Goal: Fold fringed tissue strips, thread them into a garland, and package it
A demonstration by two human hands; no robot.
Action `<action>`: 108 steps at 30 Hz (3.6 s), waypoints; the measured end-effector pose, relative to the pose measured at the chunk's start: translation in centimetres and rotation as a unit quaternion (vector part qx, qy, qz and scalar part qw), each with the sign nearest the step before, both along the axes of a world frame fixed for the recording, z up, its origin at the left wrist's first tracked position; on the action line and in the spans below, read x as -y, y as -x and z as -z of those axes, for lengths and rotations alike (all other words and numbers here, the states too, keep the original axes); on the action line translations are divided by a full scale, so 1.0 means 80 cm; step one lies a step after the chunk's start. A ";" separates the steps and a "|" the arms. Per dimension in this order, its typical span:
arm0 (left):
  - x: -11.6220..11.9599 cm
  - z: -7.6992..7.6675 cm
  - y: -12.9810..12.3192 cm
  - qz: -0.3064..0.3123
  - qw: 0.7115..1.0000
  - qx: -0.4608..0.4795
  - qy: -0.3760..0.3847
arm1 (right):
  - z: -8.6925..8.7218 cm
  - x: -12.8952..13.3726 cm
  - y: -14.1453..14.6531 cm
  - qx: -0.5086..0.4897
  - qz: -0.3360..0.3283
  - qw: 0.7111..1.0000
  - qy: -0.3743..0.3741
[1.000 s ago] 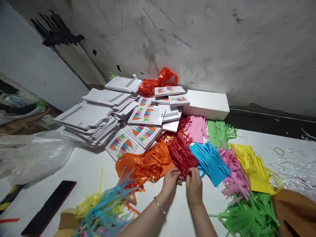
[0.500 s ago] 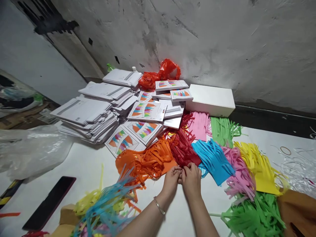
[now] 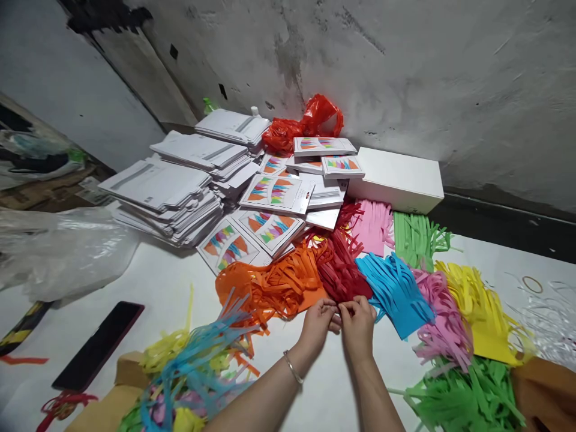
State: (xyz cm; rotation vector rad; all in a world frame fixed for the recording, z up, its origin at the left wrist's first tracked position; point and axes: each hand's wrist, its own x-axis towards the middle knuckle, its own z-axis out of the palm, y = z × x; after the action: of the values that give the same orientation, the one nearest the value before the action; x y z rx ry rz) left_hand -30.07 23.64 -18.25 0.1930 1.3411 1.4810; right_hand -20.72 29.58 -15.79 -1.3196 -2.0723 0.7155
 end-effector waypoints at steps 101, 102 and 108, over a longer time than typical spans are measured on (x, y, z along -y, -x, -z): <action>-0.005 0.014 -0.003 0.007 0.998 -0.066 0.013 | 0.000 0.002 0.004 0.031 -0.044 0.999 0.000; -0.005 0.014 -0.003 0.007 0.998 -0.066 0.014 | 0.000 0.002 0.005 0.032 -0.044 0.999 -0.001; -0.006 0.012 -0.004 0.008 0.998 -0.063 0.011 | 0.004 0.002 0.002 0.035 -0.043 0.998 0.002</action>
State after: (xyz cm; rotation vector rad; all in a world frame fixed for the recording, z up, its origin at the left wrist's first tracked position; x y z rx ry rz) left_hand -29.73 24.08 -19.24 0.2863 1.4524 1.4606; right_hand -20.90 29.42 -16.11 -1.2791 -2.1960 0.7196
